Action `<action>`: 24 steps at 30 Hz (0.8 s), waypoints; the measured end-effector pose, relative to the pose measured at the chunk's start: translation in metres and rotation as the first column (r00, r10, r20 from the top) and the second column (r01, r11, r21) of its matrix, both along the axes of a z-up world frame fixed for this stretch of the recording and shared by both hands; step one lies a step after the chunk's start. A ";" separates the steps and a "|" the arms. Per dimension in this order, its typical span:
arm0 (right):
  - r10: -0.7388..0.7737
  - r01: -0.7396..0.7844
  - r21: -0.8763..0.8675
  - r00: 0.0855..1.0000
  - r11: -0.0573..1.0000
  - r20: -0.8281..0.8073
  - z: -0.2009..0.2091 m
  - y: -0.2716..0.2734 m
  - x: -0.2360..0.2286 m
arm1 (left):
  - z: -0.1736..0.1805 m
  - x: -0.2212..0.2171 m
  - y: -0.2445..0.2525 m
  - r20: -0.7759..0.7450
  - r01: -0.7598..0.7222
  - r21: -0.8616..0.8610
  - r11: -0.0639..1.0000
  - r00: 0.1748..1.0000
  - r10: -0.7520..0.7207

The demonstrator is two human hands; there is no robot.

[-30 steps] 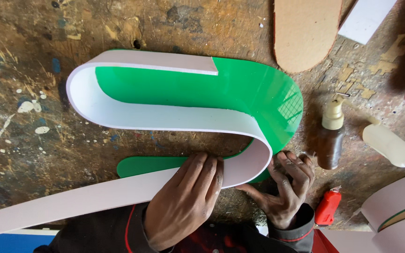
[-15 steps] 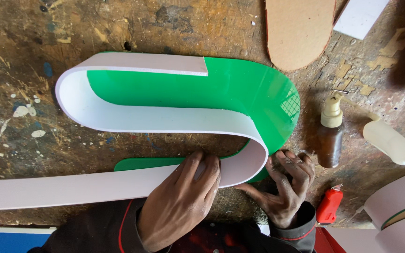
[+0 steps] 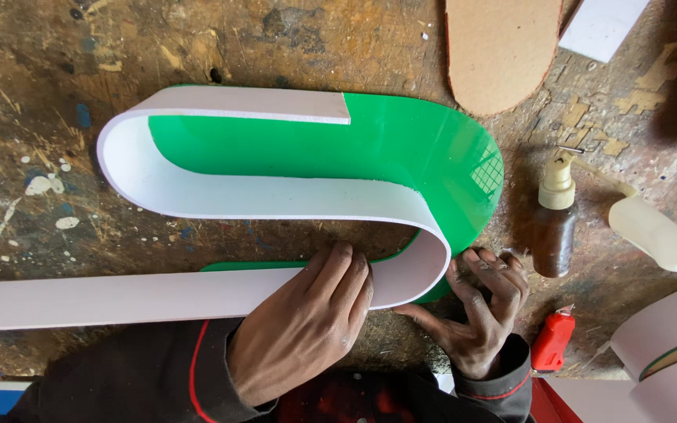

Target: The person applies glue from a bottle onto a green letter-shaped piece and presses a white strip along its edge. They repeat this process, attaching the white strip to the green piece to form a border.

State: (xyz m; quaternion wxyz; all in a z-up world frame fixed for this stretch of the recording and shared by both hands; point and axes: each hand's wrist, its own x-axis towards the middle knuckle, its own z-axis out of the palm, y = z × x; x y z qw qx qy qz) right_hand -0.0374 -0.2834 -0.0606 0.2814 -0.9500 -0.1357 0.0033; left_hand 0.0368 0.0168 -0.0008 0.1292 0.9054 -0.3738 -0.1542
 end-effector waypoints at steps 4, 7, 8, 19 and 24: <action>0.003 -0.003 -0.029 1.000 1.000 -0.026 0.002 0.001 0.000 | -0.004 -0.001 0.002 0.018 0.028 -0.024 0.999 0.999 -0.027; 0.018 -0.018 -0.021 0.999 1.000 -0.035 0.004 -0.002 -0.001 | -0.008 -0.003 0.004 0.017 0.014 -0.050 0.999 1.000 -0.013; 0.028 -0.028 -0.021 0.999 0.999 -0.035 0.004 -0.004 -0.001 | -0.010 -0.001 0.005 0.032 0.017 -0.061 0.998 0.999 -0.015; -0.222 0.278 -0.178 0.933 0.944 0.283 0.045 0.017 0.088 | -0.026 -0.007 0.006 0.209 0.039 -0.054 0.998 0.978 -0.027; -0.242 0.248 0.004 0.944 0.969 0.225 0.055 0.002 0.060 | -0.012 0.002 0.008 0.048 0.168 0.033 0.985 0.984 -0.169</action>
